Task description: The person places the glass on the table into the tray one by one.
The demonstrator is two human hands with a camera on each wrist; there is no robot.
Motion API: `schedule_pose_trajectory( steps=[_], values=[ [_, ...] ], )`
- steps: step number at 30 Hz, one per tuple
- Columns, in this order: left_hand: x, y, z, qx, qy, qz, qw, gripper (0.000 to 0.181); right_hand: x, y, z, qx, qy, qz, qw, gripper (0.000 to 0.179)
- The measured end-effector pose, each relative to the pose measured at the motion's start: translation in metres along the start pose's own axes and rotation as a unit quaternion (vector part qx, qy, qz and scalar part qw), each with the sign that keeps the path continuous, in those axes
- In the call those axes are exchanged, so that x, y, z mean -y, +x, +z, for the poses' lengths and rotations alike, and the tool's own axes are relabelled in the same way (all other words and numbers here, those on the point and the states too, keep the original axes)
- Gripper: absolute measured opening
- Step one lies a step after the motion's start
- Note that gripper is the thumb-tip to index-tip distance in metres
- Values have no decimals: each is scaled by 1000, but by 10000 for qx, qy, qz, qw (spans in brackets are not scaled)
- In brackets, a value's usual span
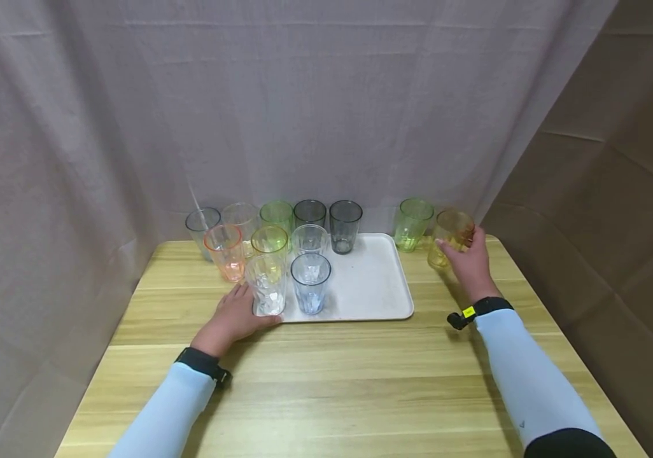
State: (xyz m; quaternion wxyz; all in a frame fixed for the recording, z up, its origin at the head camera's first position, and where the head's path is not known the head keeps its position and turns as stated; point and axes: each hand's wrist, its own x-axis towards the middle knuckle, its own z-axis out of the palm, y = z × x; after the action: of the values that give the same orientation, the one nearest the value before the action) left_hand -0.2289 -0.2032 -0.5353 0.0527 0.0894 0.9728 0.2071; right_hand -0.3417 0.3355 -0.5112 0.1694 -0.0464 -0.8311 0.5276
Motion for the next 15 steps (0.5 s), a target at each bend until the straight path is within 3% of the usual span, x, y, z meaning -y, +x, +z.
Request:
schedule_pose_trajectory(
  steps=[7, 15],
  values=[
    [-1, -2, -2, 38, -9, -50, 10000, 120, 16, -15, 13, 115, 50, -98, 9999, 100],
    [-1, -1, -1, 34, 18, -53, 10000, 121, 42, -34, 54, 683, 324, -232, 9969, 98]
  ],
)
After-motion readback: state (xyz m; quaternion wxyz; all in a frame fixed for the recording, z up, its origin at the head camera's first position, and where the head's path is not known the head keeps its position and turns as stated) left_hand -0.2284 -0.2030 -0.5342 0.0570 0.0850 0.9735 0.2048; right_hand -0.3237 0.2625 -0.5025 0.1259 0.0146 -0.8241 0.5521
